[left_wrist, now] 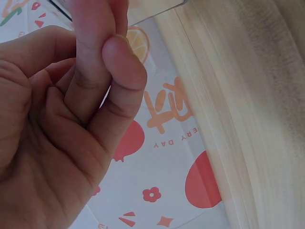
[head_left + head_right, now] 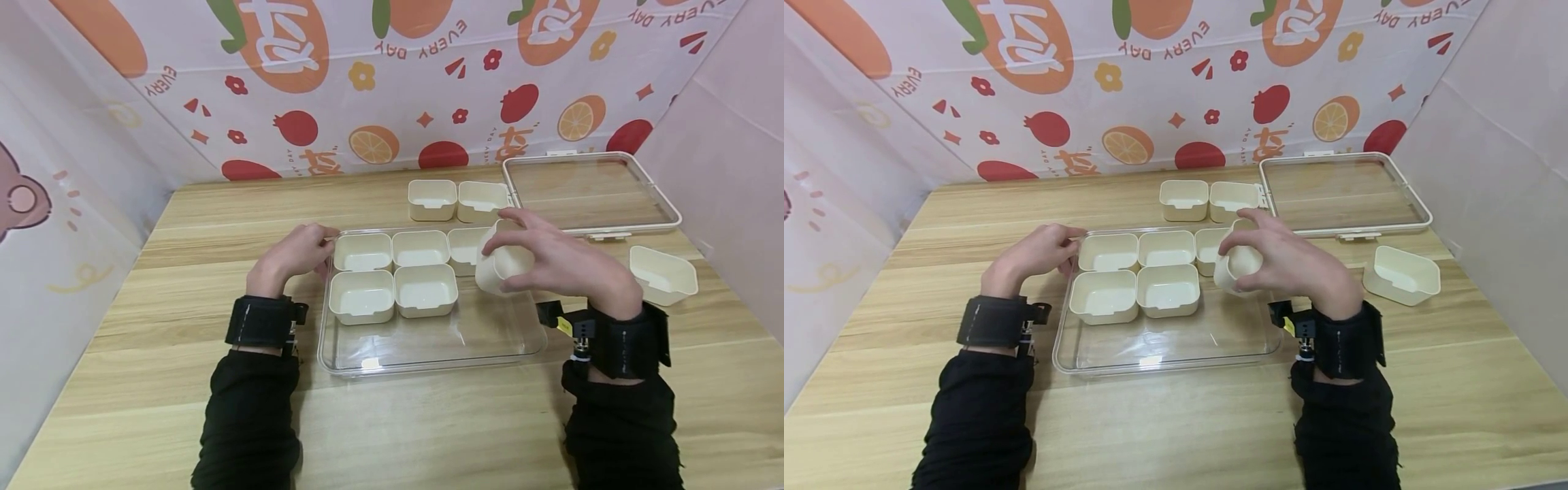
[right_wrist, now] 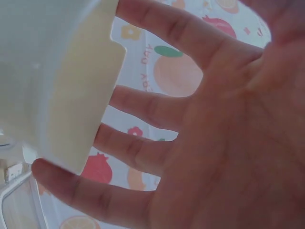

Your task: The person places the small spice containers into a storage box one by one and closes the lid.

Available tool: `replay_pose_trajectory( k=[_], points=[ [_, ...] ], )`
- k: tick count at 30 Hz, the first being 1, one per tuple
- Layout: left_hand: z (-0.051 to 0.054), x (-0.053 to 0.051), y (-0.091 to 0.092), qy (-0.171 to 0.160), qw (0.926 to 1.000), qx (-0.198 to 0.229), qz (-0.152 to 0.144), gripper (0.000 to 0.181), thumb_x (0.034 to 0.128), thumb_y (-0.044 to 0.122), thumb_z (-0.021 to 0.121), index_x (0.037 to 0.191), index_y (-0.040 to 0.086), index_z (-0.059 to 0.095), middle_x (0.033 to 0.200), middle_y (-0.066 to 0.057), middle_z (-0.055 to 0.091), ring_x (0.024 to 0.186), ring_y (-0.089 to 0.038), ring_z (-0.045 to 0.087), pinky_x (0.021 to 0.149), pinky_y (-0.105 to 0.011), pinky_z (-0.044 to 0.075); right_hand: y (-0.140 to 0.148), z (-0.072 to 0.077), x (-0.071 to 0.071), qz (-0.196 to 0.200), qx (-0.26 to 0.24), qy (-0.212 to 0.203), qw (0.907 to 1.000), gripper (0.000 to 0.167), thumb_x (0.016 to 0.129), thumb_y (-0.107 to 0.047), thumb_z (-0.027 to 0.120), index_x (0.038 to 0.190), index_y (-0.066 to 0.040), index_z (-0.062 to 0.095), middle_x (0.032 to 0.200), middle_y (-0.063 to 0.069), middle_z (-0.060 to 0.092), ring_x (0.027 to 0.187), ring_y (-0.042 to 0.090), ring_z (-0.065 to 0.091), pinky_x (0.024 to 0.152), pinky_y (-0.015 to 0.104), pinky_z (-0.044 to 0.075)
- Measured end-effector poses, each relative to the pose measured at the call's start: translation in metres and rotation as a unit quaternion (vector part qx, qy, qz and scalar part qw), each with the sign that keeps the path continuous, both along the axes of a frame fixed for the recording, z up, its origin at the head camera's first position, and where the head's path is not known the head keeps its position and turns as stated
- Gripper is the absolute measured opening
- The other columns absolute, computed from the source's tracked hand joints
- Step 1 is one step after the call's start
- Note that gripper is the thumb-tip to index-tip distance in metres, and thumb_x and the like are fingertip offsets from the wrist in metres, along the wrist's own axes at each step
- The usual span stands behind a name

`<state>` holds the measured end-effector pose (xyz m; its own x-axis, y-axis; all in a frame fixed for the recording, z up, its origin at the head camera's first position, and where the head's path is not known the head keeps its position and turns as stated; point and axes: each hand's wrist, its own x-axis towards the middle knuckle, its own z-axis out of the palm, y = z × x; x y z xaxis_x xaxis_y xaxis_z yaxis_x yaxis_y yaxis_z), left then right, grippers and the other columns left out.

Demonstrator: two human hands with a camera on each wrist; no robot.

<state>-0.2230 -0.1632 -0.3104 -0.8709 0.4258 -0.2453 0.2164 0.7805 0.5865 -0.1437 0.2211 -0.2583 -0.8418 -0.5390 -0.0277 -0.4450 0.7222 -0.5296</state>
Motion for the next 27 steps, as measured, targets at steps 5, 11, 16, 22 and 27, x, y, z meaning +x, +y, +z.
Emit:
replay_pose_trajectory(
  k=[5,11,16,22,27],
  points=[
    [0.000,0.001,0.000,-0.006,1.0000,0.001,0.004,0.046,0.1025,0.001,0.039,0.145,-0.014,0.042,0.081,-0.014,0.068,0.065,-0.021,0.069,0.078,-0.038,0.054,-0.003,-0.004,-0.002,0.014,0.000,-0.010,0.9998,0.032,0.083,-0.016,0.083,0.112,-0.015,0.071,0.158,0.026,0.028,0.144,0.048,0.025,0.103,0.067,0.036],
    [0.000,0.000,-0.001,-0.008,0.9999,0.000,0.007,0.047,0.1016,0.001,0.037,0.146,-0.014,0.042,0.079,-0.013,0.068,0.065,-0.021,0.070,0.078,-0.038,0.053,-0.009,-0.007,-0.004,0.023,0.010,-0.024,0.9994,0.025,0.087,-0.020,0.081,0.109,-0.016,0.071,0.156,0.025,0.032,0.143,0.046,0.027,0.105,0.065,0.036],
    [-0.001,0.000,-0.001,-0.008,1.0000,-0.002,0.006,0.047,0.1014,0.001,0.037,0.146,-0.013,0.042,0.076,-0.011,0.067,0.067,-0.025,0.071,0.076,-0.036,0.051,-0.015,-0.011,-0.007,0.031,0.024,-0.025,0.9989,0.026,0.085,-0.018,0.081,0.110,-0.016,0.072,0.153,0.026,0.038,0.140,0.044,0.032,0.104,0.063,0.038],
    [-0.002,0.000,-0.001,-0.008,1.0000,0.002,0.000,0.048,0.1016,0.002,0.037,0.146,-0.014,0.042,0.073,-0.010,0.068,0.066,-0.027,0.071,0.082,-0.041,0.052,-0.017,-0.012,-0.006,0.032,0.031,-0.013,0.9989,0.048,0.082,-0.013,0.082,0.128,-0.009,0.068,0.144,0.023,0.046,0.131,0.040,0.042,0.102,0.059,0.041],
    [-0.001,0.001,0.000,-0.001,1.0000,0.003,-0.004,0.047,0.1012,0.001,0.037,0.146,-0.014,0.043,0.073,-0.011,0.068,0.065,-0.027,0.071,0.083,-0.042,0.054,-0.019,-0.017,-0.004,0.057,0.019,0.014,0.9981,0.067,0.076,-0.006,0.084,0.138,-0.004,0.059,0.141,0.019,0.049,0.131,0.039,0.043,0.103,0.058,0.041]
  ],
)
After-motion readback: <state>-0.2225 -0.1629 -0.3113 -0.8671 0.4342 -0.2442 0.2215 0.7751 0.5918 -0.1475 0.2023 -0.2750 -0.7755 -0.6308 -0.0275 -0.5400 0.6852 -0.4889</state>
